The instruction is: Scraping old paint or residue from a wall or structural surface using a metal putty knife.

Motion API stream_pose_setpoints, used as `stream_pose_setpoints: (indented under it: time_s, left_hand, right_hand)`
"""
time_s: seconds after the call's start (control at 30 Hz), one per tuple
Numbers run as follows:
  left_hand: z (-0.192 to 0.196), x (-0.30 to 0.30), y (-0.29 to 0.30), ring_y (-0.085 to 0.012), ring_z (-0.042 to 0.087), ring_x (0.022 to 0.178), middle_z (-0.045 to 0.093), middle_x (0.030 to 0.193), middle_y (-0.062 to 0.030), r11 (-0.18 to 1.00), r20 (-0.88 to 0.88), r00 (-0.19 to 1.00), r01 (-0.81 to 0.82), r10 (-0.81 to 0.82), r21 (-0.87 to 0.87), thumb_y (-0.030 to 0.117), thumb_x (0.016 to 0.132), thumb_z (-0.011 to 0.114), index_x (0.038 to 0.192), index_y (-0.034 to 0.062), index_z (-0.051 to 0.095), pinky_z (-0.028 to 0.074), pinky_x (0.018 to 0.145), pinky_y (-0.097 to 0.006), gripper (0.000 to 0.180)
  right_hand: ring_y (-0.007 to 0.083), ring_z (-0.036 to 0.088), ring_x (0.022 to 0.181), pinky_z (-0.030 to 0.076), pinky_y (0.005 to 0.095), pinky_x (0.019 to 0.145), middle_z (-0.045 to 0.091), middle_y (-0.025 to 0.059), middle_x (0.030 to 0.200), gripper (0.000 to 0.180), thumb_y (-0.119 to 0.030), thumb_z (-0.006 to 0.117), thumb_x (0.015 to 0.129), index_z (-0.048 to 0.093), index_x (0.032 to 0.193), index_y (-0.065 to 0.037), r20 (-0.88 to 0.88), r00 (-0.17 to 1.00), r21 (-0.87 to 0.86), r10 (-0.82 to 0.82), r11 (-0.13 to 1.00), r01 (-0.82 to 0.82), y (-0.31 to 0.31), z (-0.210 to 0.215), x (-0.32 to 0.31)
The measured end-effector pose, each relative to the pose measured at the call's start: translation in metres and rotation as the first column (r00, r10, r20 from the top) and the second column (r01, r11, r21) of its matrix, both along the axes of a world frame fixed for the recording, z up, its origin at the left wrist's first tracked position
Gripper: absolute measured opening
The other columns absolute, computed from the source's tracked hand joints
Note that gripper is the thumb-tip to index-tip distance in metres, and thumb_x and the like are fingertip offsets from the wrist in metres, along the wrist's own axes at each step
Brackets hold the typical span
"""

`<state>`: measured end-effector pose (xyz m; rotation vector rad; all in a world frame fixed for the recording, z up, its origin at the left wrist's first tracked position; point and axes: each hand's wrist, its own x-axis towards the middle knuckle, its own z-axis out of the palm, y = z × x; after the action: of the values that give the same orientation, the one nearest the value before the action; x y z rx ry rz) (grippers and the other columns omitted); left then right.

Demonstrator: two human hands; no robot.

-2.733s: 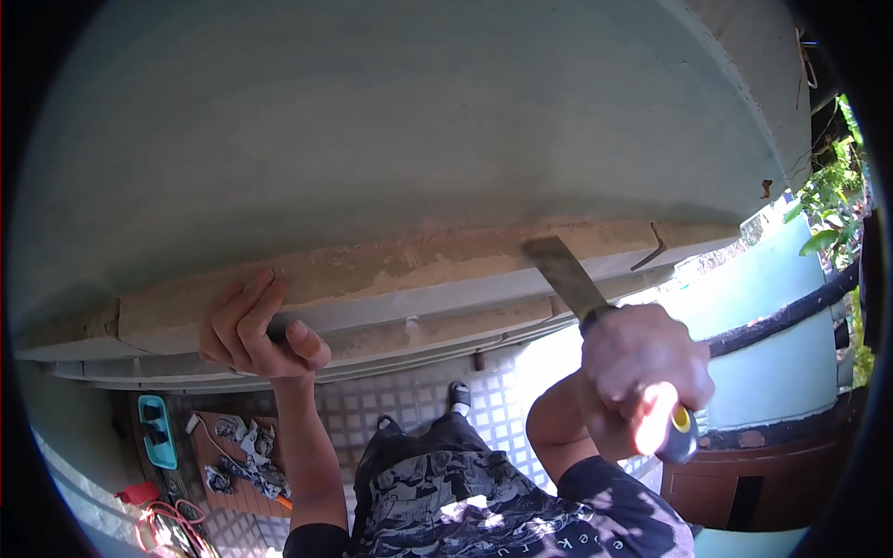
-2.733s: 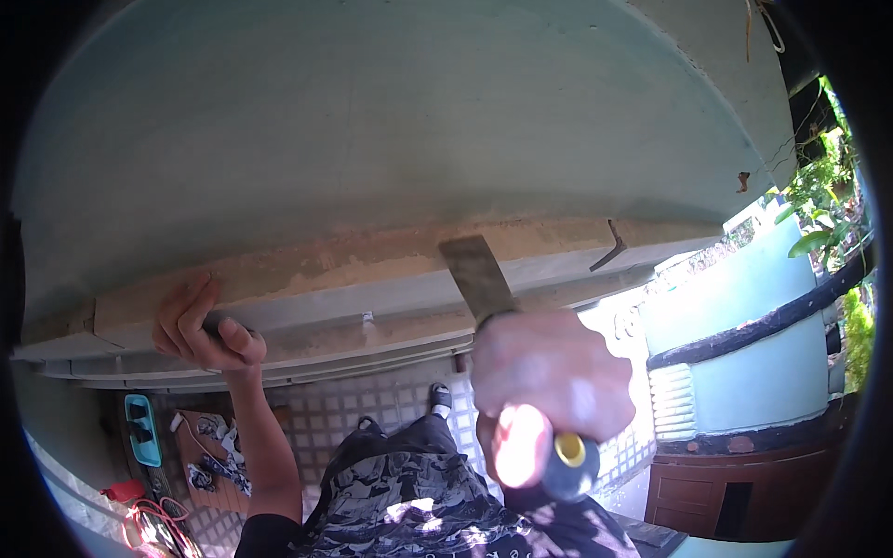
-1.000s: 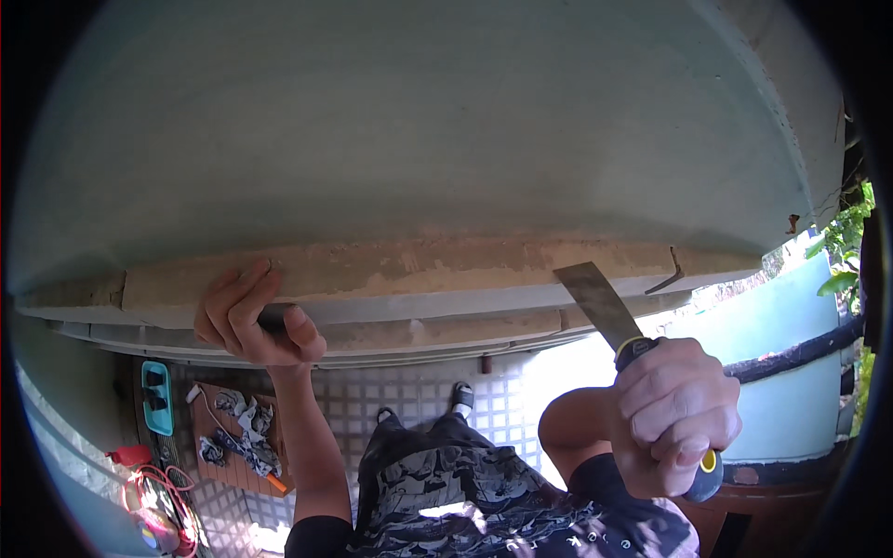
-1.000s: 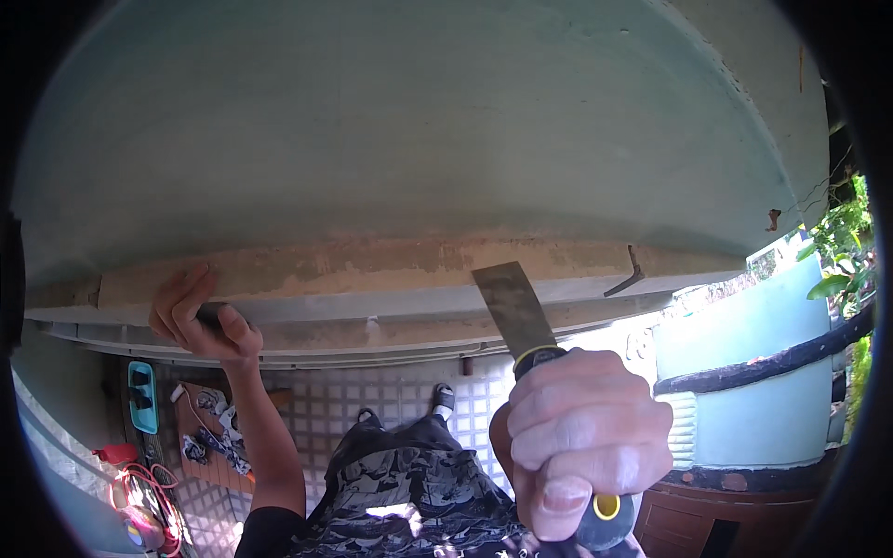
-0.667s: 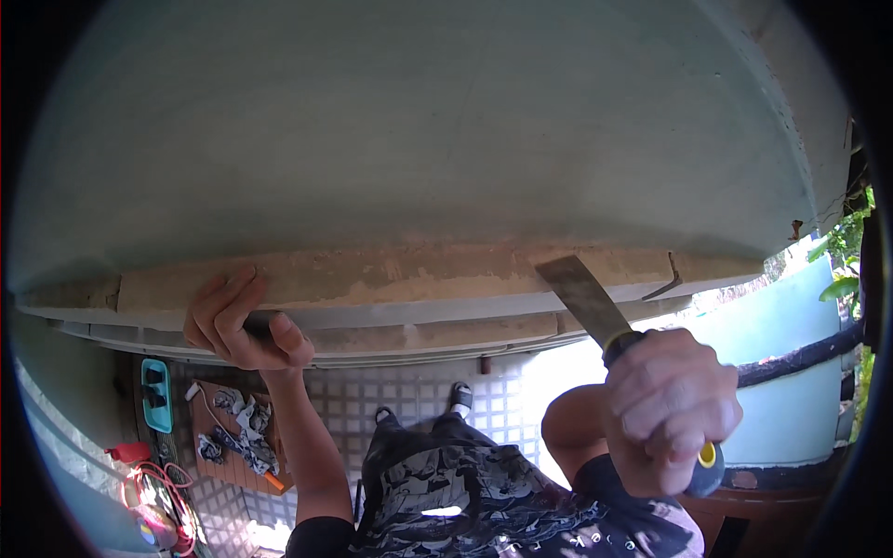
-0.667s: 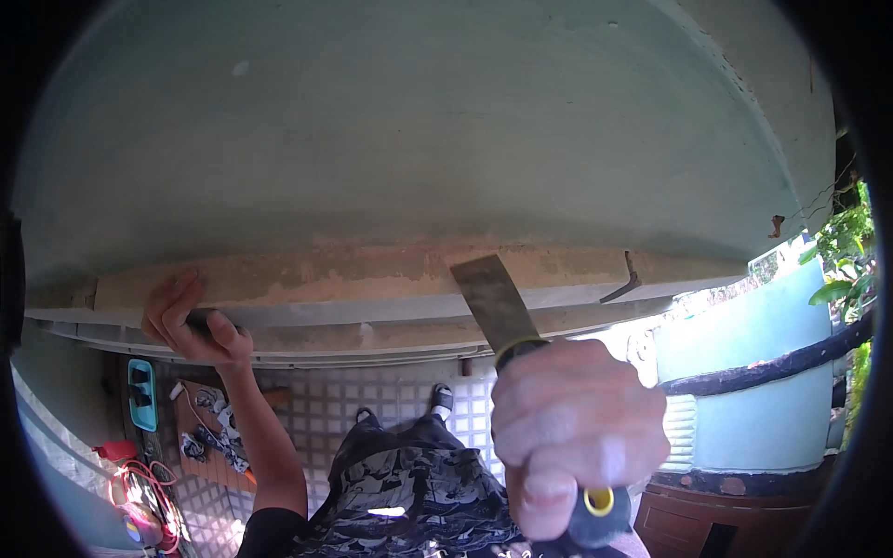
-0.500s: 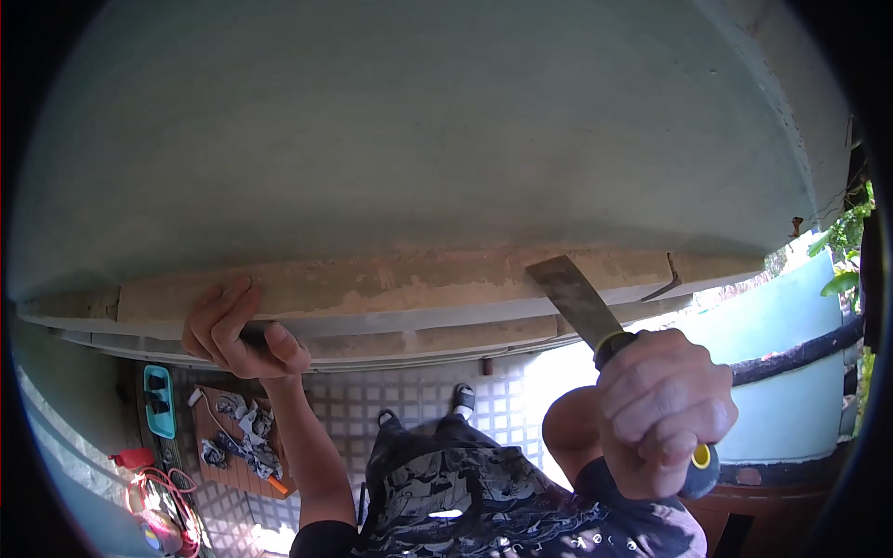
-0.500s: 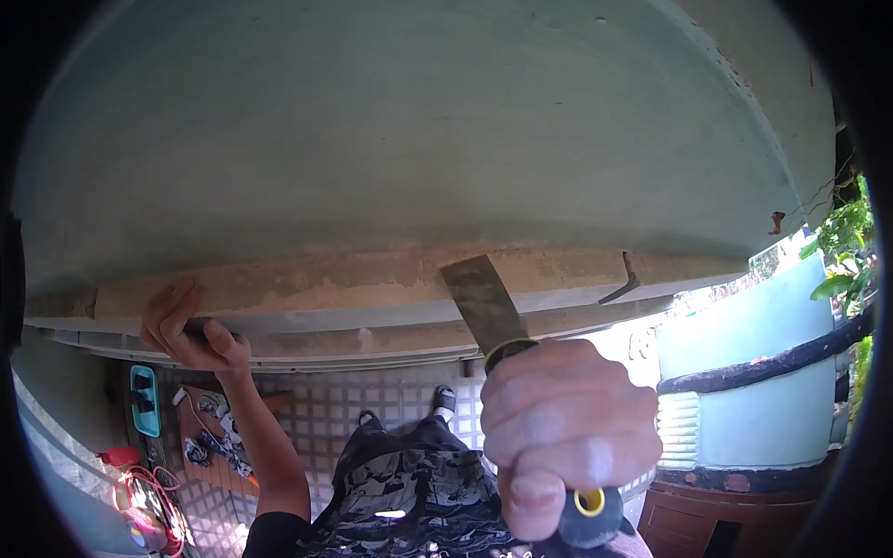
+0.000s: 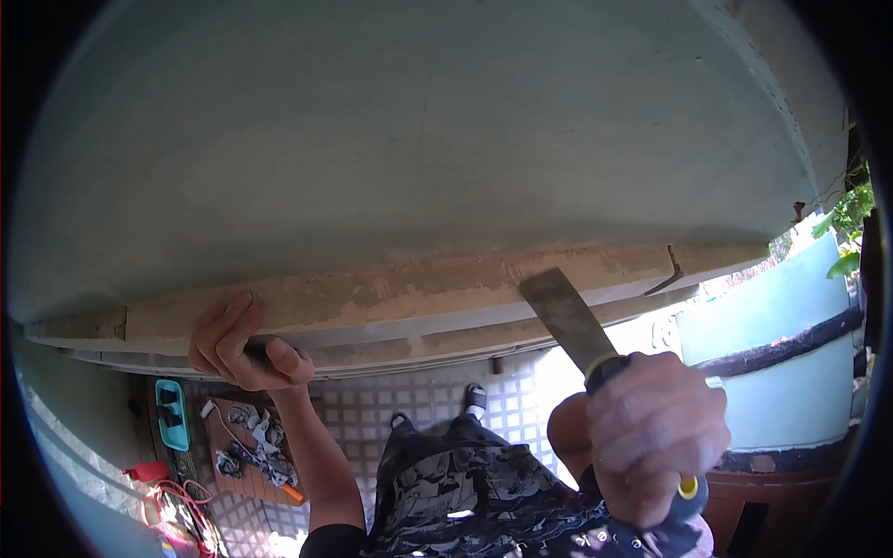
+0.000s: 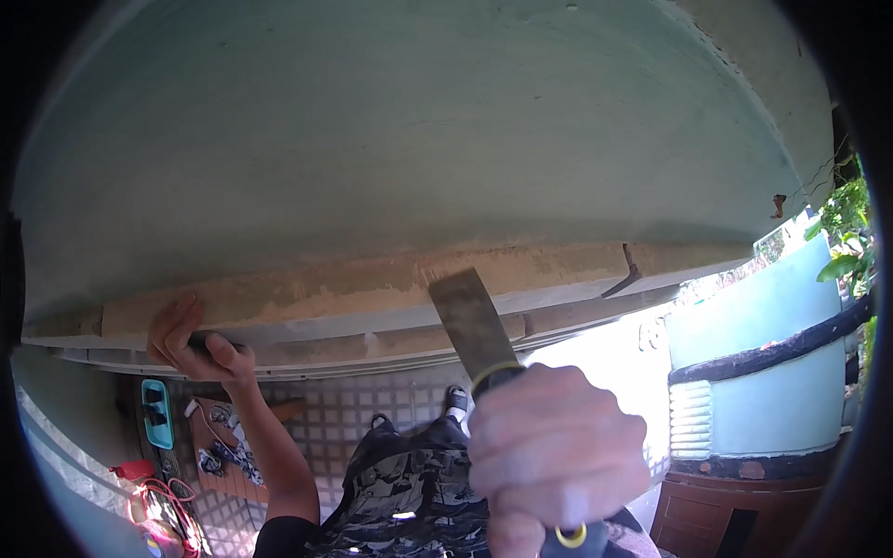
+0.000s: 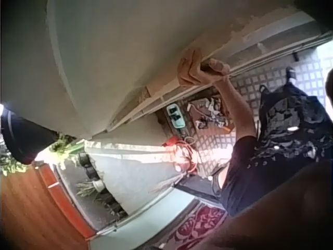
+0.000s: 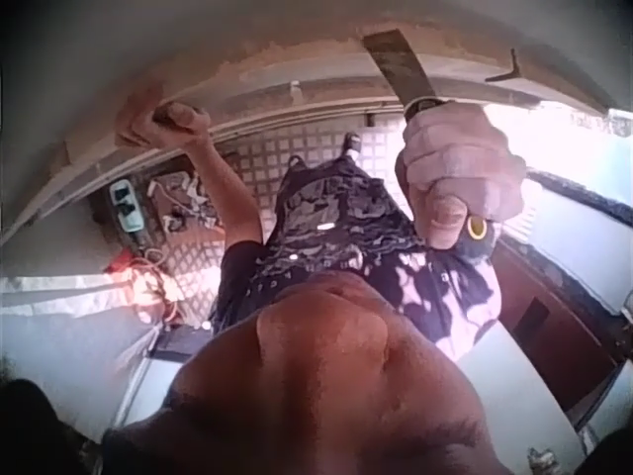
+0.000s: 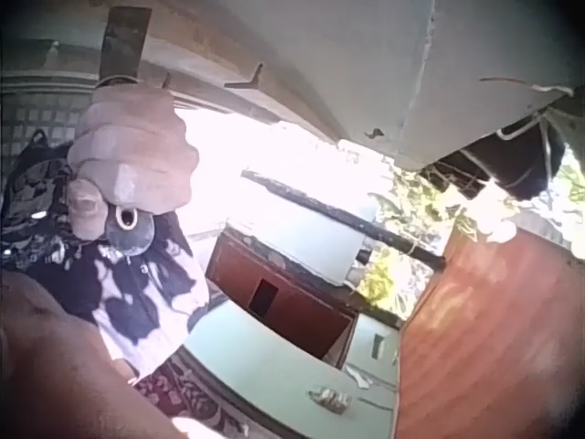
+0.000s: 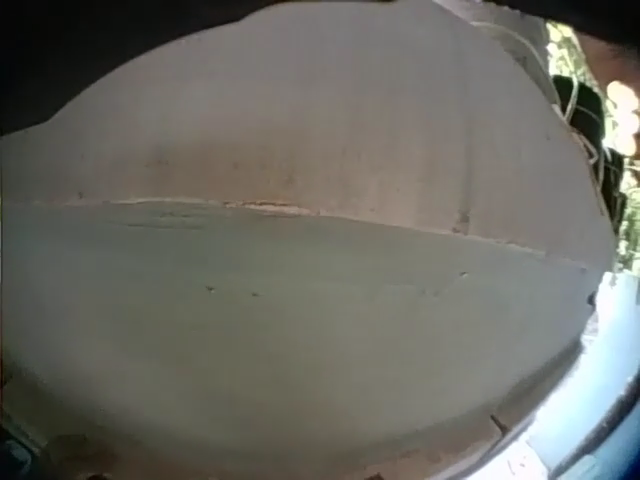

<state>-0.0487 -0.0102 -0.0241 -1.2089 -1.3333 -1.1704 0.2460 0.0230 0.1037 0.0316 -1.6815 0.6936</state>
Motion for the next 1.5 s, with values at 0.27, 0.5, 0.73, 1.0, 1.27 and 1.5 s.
stream_pose_setpoints:
  time_s: [0.27, 0.5, 0.73, 1.0, 1.27, 1.5]
  left_hand:
    - [0.004, 0.007, 0.005, -0.0237, 0.053, 0.098, 0.067, 0.096, -0.0024, 0.998, 0.013, 0.998, 0.055, -0.055, 0.028, 0.039, 0.097, 0.038, 0.095, 0.0107, 0.064, 0.038, 0.092, -0.039, 0.038]
    - [0.003, 0.008, 0.003, -0.0237, 0.053, 0.098, 0.067, 0.094, -0.0016, 1.0, 0.021, 1.0, 0.017, -0.017, -0.002, 0.04, 0.097, 0.036, 0.095, 0.0108, 0.064, 0.038, 0.092, -0.039, 0.04]
    - [0.006, 0.005, 0.003, -0.0235, 0.054, 0.098, 0.067, 0.093, -0.0011, 1.0, 0.013, 1.0, -0.003, 0.003, -0.005, 0.04, 0.098, 0.033, 0.094, 0.011, 0.065, 0.039, 0.092, -0.038, 0.044]
    - [0.0, -0.003, -0.003, -0.0227, 0.055, 0.096, 0.067, 0.094, -0.0013, 0.998, 0.017, 0.998, 0.053, -0.053, 0.016, 0.042, 0.1, 0.025, 0.091, 0.0115, 0.064, 0.039, 0.092, -0.038, 0.05]
    - [0.002, 0.005, 0.001, -0.023, 0.055, 0.096, 0.068, 0.094, -0.0013, 0.999, 0.035, 0.999, 0.036, -0.036, 0.004, 0.044, 0.1, 0.023, 0.092, 0.0111, 0.064, 0.038, 0.091, -0.038, 0.054]
    - [0.005, 0.005, 0.006, -0.0238, 0.055, 0.095, 0.067, 0.093, -0.0014, 0.999, 0.031, 0.998, 0.05, -0.051, 0.014, 0.042, 0.1, 0.024, 0.092, 0.0108, 0.065, 0.039, 0.091, -0.039, 0.052]
  right_hand:
    - [0.0126, 0.048, 0.034, 0.043, 0.0244, 0.034, 0.051, 0.0028, 0.048, 0.03, -0.013, 0.058, 0.094, 0.045, 0.067, -0.01, 0.003, 1.0, 0.067, 0.021, 0.998, -0.021, 0.003, 0.004, 0.002]
    - [0.013, 0.05, 0.035, 0.043, 0.0238, 0.035, 0.05, 0.0015, 0.048, 0.031, -0.015, 0.058, 0.095, 0.044, 0.068, -0.011, 0.068, 0.997, 0.018, -0.047, 0.999, 0.046, -0.003, 0.008, 0.006]
    - [0.0126, 0.049, 0.035, 0.043, 0.0243, 0.035, 0.05, 0.0023, 0.05, 0.026, -0.01, 0.054, 0.093, 0.044, 0.069, -0.011, 0.072, 0.997, 0.032, -0.004, 0.999, 0.002, -0.008, 0.013, 0.002]
    - [0.0129, 0.05, 0.037, 0.043, 0.0252, 0.036, 0.049, 0.0015, 0.047, 0.031, -0.017, 0.056, 0.097, 0.044, 0.069, -0.01, 0.026, 0.999, 0.062, -0.03, 0.998, 0.029, -0.015, -0.001, -0.005]
    - [0.0141, 0.048, 0.037, 0.04, 0.0277, 0.035, 0.049, 0.0016, 0.051, 0.032, -0.018, 0.055, 0.098, 0.044, 0.069, -0.009, 0.038, 0.986, 0.052, -0.16, 0.986, 0.158, -0.019, -0.002, -0.008]
    - [0.0147, 0.046, 0.035, 0.039, 0.0274, 0.035, 0.049, 0.0015, 0.05, 0.031, -0.011, 0.052, 0.096, 0.043, 0.066, -0.011, 0.037, 0.973, 0.109, -0.23, 0.968, 0.225, -0.013, -0.004, -0.013]
